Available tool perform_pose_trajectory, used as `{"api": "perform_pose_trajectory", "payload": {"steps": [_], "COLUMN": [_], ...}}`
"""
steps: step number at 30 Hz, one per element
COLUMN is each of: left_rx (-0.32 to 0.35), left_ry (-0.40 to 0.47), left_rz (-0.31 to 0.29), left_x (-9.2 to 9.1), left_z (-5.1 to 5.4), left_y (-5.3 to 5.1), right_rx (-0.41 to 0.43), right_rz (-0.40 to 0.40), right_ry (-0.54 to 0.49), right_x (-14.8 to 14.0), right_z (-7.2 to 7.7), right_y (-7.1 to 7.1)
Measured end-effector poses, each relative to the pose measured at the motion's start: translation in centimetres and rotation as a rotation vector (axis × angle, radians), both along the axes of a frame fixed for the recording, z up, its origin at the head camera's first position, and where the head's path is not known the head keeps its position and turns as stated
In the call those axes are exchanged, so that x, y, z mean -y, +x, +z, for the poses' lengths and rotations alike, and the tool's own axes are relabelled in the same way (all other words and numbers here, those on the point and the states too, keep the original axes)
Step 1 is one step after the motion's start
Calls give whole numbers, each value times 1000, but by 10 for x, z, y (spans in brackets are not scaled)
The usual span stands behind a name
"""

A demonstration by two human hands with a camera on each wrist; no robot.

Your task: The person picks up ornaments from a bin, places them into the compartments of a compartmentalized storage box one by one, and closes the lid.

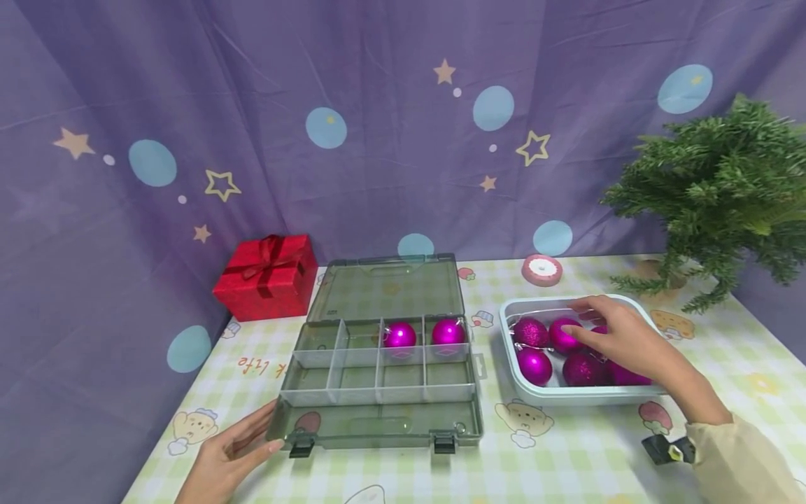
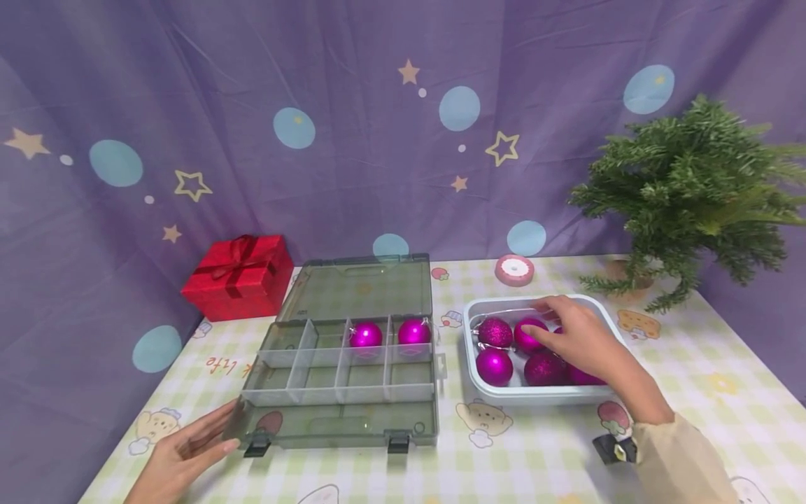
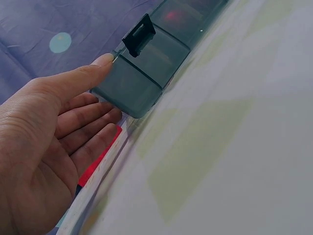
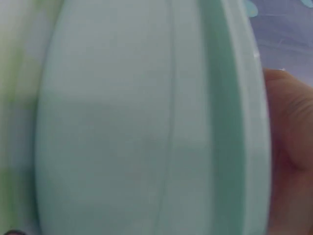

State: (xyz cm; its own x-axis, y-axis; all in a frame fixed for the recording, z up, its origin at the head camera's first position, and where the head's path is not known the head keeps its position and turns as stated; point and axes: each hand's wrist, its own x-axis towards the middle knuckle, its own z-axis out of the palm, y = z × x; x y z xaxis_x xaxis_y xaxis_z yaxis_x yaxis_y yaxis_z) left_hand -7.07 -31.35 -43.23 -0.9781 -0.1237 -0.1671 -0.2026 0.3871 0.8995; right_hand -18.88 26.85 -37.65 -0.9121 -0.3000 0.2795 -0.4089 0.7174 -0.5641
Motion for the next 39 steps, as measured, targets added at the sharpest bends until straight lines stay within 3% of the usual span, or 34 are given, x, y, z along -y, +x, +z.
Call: {"api": "perform_pose_trajectory", "payload": {"steps": [11, 18, 29, 39], "left_rx": [-23, -42, -33, -26], "left_ry": [-1, 0, -6, -10], "left_rz": [2, -3, 1, 5], "left_x": [-1, 1, -1, -1], "left_z": [1, -3, 0, 0], "left_y": [1, 0, 0, 0], "right_rx": [-15, -34, -53, -40], "right_rz": [-1, -4, 63, 76], "right_ry": [32, 78, 148, 172], "right_x": [-12, -12, -9, -10], "right_z": [-15, -17, -22, -26], "right_y": [-6, -9, -18, -22]}}
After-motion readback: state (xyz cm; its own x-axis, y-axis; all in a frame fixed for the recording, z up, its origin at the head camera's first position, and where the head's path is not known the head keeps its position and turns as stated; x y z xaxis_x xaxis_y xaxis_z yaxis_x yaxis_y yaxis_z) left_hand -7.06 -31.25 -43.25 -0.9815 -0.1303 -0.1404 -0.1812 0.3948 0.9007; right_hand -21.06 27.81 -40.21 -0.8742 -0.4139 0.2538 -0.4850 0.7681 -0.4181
